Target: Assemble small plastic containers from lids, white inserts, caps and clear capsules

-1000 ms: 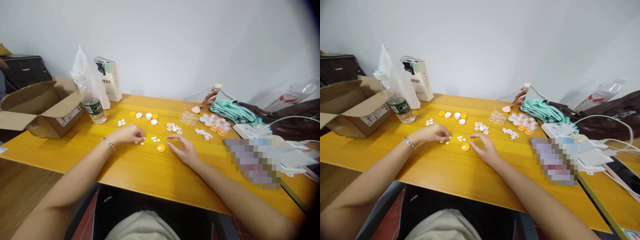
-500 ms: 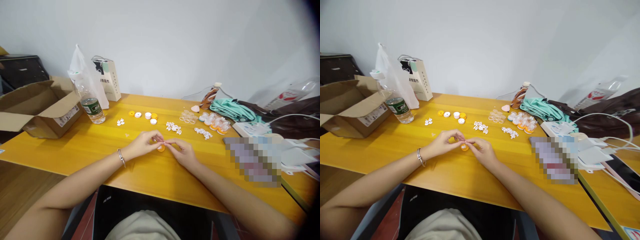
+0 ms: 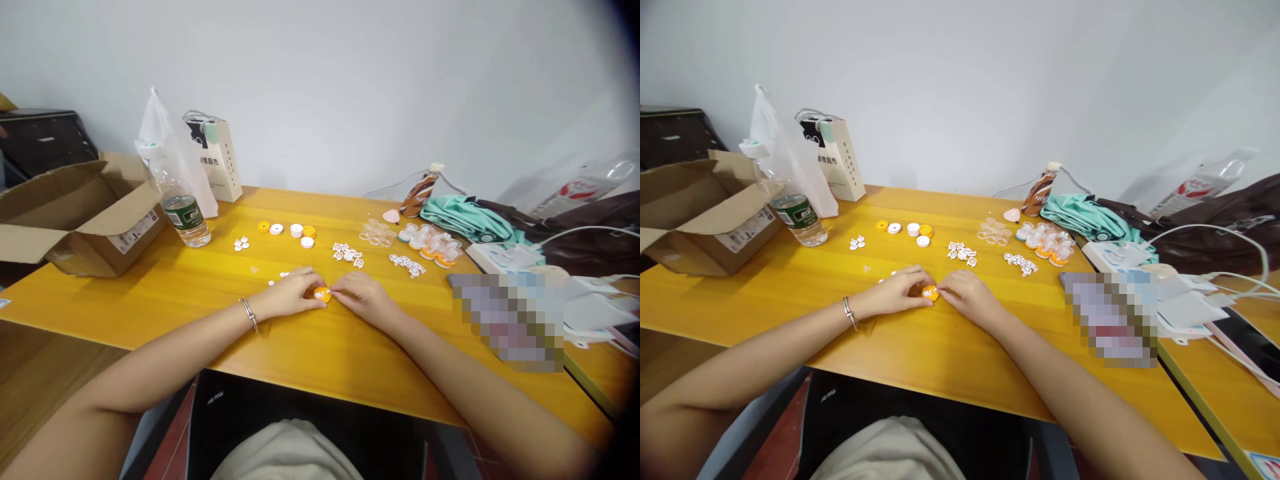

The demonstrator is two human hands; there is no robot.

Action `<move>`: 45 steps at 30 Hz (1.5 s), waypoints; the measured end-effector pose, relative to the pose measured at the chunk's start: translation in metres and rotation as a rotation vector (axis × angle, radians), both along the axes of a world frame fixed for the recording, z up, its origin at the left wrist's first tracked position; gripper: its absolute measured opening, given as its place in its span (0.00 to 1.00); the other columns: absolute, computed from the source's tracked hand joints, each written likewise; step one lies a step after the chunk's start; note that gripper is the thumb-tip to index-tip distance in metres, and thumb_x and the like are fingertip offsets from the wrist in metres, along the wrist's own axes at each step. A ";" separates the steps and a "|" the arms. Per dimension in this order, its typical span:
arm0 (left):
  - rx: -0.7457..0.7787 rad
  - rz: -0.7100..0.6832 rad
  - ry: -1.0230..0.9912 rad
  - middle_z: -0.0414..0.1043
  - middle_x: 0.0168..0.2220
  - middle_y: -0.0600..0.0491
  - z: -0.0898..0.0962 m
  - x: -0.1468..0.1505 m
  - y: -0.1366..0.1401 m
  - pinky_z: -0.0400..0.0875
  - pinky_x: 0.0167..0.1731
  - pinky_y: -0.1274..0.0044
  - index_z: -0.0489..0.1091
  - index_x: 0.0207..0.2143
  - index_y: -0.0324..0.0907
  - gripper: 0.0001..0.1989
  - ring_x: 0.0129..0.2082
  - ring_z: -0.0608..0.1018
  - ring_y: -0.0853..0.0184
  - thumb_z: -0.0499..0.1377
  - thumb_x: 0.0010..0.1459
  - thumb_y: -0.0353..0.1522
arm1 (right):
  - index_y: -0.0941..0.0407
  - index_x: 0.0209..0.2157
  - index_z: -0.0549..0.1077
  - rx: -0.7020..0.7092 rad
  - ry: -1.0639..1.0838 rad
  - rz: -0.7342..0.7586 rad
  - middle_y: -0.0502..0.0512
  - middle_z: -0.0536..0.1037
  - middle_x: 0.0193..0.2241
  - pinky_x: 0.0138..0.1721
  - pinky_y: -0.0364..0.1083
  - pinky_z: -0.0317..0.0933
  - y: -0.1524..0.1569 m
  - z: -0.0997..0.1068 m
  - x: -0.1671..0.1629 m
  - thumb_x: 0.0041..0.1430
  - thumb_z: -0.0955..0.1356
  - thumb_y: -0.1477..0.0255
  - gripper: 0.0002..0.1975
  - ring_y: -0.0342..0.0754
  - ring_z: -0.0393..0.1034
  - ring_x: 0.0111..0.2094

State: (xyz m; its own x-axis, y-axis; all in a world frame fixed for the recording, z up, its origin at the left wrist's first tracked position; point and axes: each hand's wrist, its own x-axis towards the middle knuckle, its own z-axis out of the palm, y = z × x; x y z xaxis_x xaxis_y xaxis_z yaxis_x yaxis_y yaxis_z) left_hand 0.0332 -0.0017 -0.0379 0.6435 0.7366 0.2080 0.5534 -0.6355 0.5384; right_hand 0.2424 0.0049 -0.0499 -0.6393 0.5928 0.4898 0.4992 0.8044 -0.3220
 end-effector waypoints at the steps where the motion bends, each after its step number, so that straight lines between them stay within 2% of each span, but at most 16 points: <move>1: -0.007 -0.017 -0.004 0.64 0.36 0.51 0.001 0.000 0.000 0.63 0.38 0.75 0.65 0.39 0.41 0.14 0.38 0.68 0.66 0.56 0.53 0.39 | 0.54 0.32 0.72 0.036 -0.023 0.014 0.54 0.76 0.29 0.36 0.47 0.62 0.000 0.000 0.000 0.58 0.62 0.70 0.08 0.46 0.69 0.32; 7: -0.049 -0.045 -0.022 0.63 0.36 0.51 0.002 -0.002 0.002 0.63 0.38 0.76 0.66 0.40 0.40 0.14 0.37 0.68 0.67 0.56 0.53 0.38 | 0.56 0.34 0.72 0.209 -0.124 0.079 0.55 0.76 0.31 0.35 0.47 0.58 0.001 0.000 0.002 0.59 0.61 0.72 0.08 0.46 0.68 0.33; 13: -0.059 -0.057 -0.017 0.64 0.37 0.51 -0.001 -0.002 0.003 0.64 0.38 0.76 0.66 0.41 0.40 0.14 0.37 0.68 0.67 0.57 0.53 0.38 | 0.56 0.38 0.71 0.242 -0.218 0.137 0.57 0.76 0.33 0.36 0.47 0.56 0.000 0.006 0.004 0.60 0.60 0.73 0.10 0.46 0.66 0.35; 20: -0.070 -0.067 -0.031 0.64 0.37 0.50 -0.001 -0.003 0.004 0.64 0.38 0.75 0.66 0.41 0.40 0.15 0.37 0.69 0.66 0.57 0.52 0.38 | 0.56 0.38 0.72 0.146 -0.237 0.161 0.57 0.75 0.35 0.38 0.48 0.57 -0.002 0.010 0.005 0.59 0.60 0.74 0.10 0.47 0.66 0.37; 25: -0.072 -0.069 -0.028 0.65 0.38 0.49 -0.001 -0.003 0.005 0.64 0.39 0.74 0.66 0.43 0.41 0.16 0.37 0.69 0.66 0.57 0.53 0.37 | 0.57 0.32 0.73 0.070 -0.244 0.156 0.57 0.74 0.33 0.38 0.48 0.58 -0.004 0.012 0.002 0.57 0.61 0.74 0.09 0.48 0.66 0.36; 29: -0.059 -0.098 -0.028 0.65 0.39 0.48 0.000 -0.004 0.005 0.64 0.42 0.74 0.66 0.44 0.41 0.15 0.39 0.69 0.66 0.56 0.54 0.36 | 0.56 0.33 0.73 -0.054 -0.128 0.142 0.57 0.73 0.33 0.39 0.47 0.60 -0.007 0.013 0.001 0.56 0.62 0.74 0.08 0.47 0.67 0.36; 33: -0.080 -0.171 -0.001 0.67 0.42 0.49 0.003 -0.008 0.006 0.62 0.46 0.73 0.63 0.49 0.43 0.17 0.43 0.69 0.66 0.53 0.56 0.31 | 0.56 0.33 0.72 -0.238 0.125 -0.013 0.54 0.74 0.31 0.37 0.45 0.61 -0.004 0.010 0.002 0.57 0.61 0.73 0.09 0.44 0.68 0.33; 37: -0.135 -0.203 -0.018 0.64 0.50 0.50 0.007 -0.014 0.005 0.60 0.49 0.72 0.57 0.53 0.46 0.22 0.49 0.67 0.66 0.53 0.55 0.29 | 0.57 0.30 0.71 -0.349 0.148 -0.140 0.53 0.73 0.27 0.33 0.44 0.61 -0.001 0.008 0.002 0.56 0.61 0.71 0.09 0.44 0.67 0.29; 39: -0.154 -0.203 -0.042 0.63 0.52 0.50 0.008 -0.015 0.004 0.61 0.48 0.73 0.56 0.53 0.46 0.24 0.50 0.66 0.66 0.56 0.54 0.31 | 0.57 0.30 0.71 -0.399 0.113 -0.135 0.53 0.73 0.27 0.31 0.44 0.61 -0.002 0.008 0.002 0.55 0.62 0.70 0.09 0.44 0.66 0.28; 42: -0.142 -0.184 -0.043 0.64 0.50 0.49 0.011 -0.014 0.002 0.62 0.48 0.73 0.59 0.51 0.44 0.23 0.48 0.68 0.65 0.58 0.51 0.33 | 0.57 0.33 0.71 -0.412 0.069 -0.078 0.53 0.71 0.29 0.34 0.45 0.62 -0.005 0.008 0.001 0.52 0.65 0.68 0.08 0.44 0.66 0.31; 45: -0.153 -0.181 -0.026 0.67 0.46 0.49 0.013 -0.010 0.001 0.62 0.46 0.73 0.61 0.49 0.43 0.21 0.46 0.69 0.66 0.58 0.51 0.32 | 0.55 0.37 0.71 -0.403 0.040 -0.028 0.53 0.70 0.33 0.38 0.46 0.62 -0.008 0.007 0.000 0.47 0.69 0.66 0.14 0.46 0.65 0.35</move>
State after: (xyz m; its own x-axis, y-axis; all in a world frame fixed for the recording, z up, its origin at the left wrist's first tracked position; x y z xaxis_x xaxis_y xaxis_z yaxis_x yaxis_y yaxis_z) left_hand 0.0227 -0.0008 -0.0245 0.7637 0.6340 0.1215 0.4224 -0.6330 0.6488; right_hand 0.2424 -0.0033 -0.0424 -0.6055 0.7591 0.2389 0.5000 0.5964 -0.6280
